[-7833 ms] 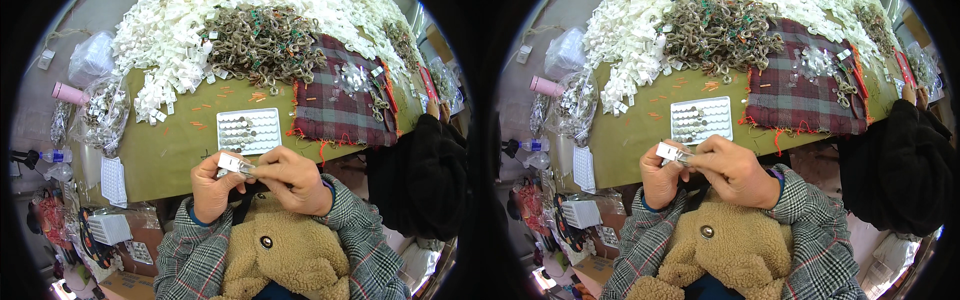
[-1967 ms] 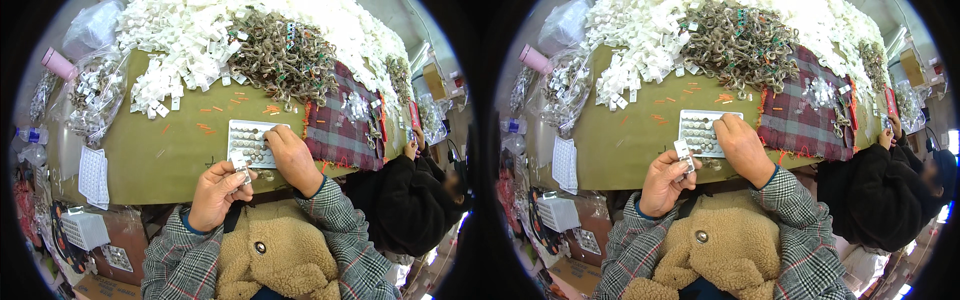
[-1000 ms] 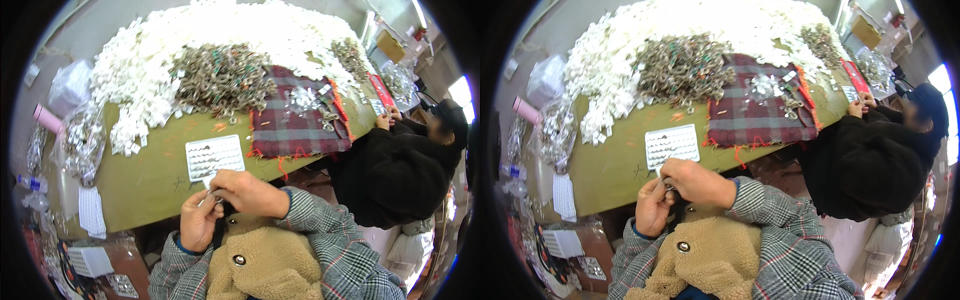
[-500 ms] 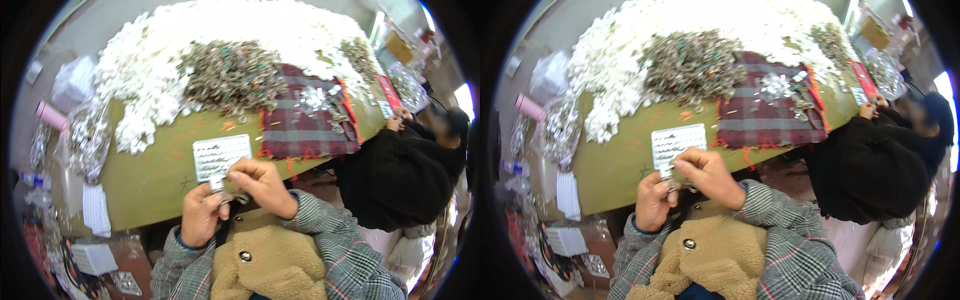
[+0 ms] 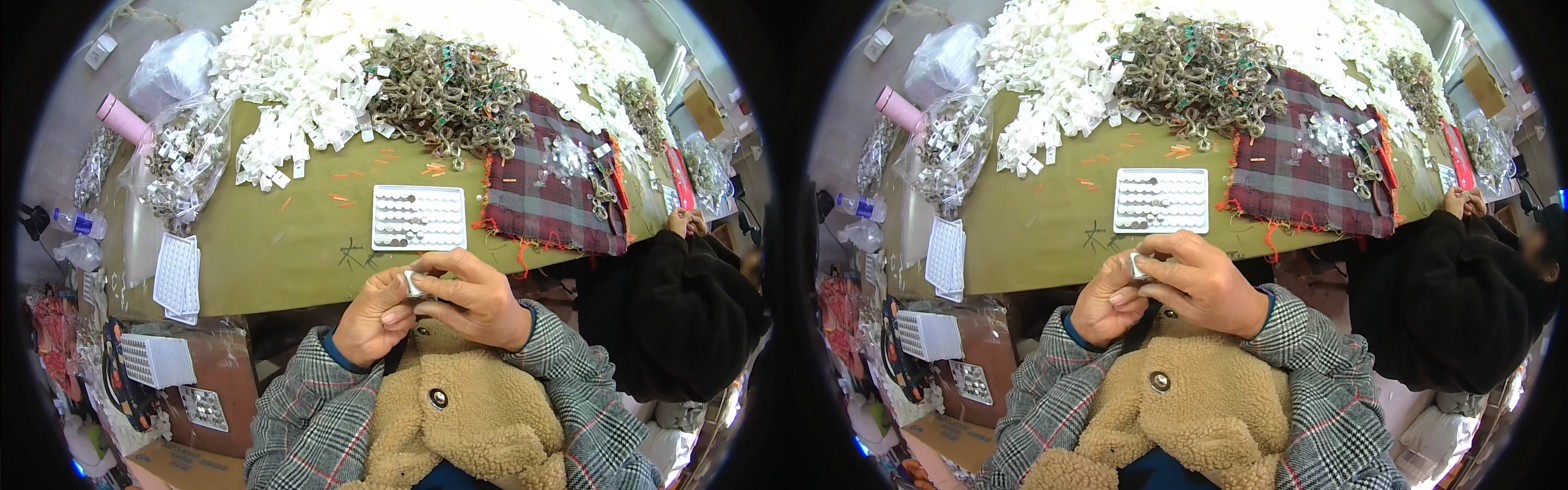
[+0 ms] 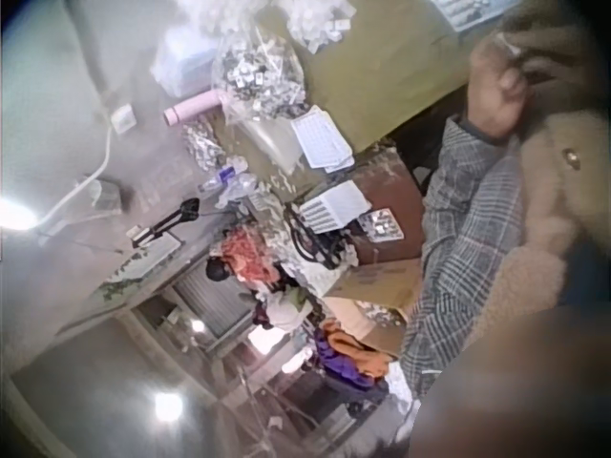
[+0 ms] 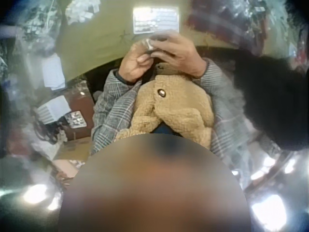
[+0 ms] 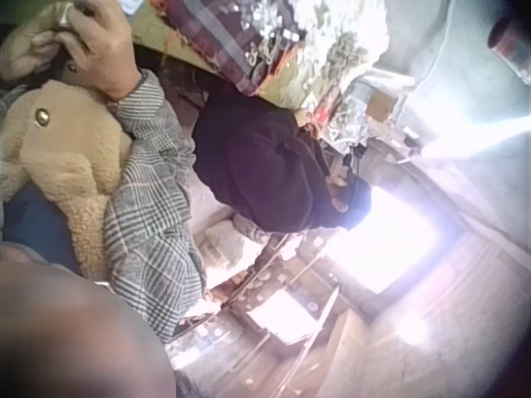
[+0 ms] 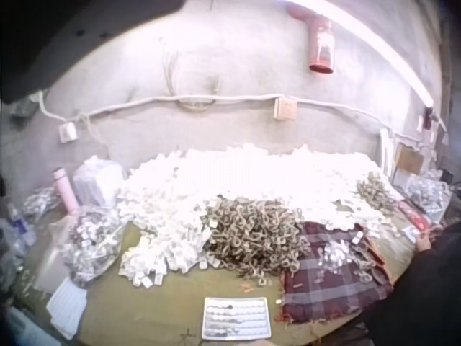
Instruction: The person assembles small electronic components by inserting cylindrical parts into white plastic housings. They repeatedly pick parts from a tray and the table, fit them into the housings, and place the assembled units back on the table. The process is continuous and repetitive throughout the clip.
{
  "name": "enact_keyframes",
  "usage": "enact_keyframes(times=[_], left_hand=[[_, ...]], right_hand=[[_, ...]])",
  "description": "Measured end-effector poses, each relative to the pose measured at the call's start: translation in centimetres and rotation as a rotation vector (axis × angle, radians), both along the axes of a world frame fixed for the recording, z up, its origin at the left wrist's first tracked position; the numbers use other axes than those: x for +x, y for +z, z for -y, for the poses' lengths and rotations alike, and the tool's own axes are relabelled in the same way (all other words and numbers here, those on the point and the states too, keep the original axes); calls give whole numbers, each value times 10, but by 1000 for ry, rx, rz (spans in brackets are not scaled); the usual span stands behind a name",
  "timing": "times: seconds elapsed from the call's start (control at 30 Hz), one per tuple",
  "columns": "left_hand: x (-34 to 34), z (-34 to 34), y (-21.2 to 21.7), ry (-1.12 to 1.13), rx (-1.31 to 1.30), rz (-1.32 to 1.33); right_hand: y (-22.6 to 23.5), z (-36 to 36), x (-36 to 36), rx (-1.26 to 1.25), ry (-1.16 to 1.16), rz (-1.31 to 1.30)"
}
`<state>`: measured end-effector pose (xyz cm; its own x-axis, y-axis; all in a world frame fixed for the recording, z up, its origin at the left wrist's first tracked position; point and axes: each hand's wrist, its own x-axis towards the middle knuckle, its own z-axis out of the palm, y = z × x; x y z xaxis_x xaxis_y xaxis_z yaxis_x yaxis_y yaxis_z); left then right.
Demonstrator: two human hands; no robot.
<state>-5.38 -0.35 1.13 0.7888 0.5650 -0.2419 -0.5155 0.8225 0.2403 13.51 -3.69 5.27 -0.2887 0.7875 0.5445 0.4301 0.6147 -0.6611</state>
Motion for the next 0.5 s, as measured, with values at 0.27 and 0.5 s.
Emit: enact_keyframes(times=[0.27, 0.5], left_hand=[[15, -1, 9, 29, 87, -118], [36, 4, 14, -40, 354, -323]], right_hand=[[-3, -4, 20, 37, 4, -50], [1, 10, 41, -693, -55, -678]])
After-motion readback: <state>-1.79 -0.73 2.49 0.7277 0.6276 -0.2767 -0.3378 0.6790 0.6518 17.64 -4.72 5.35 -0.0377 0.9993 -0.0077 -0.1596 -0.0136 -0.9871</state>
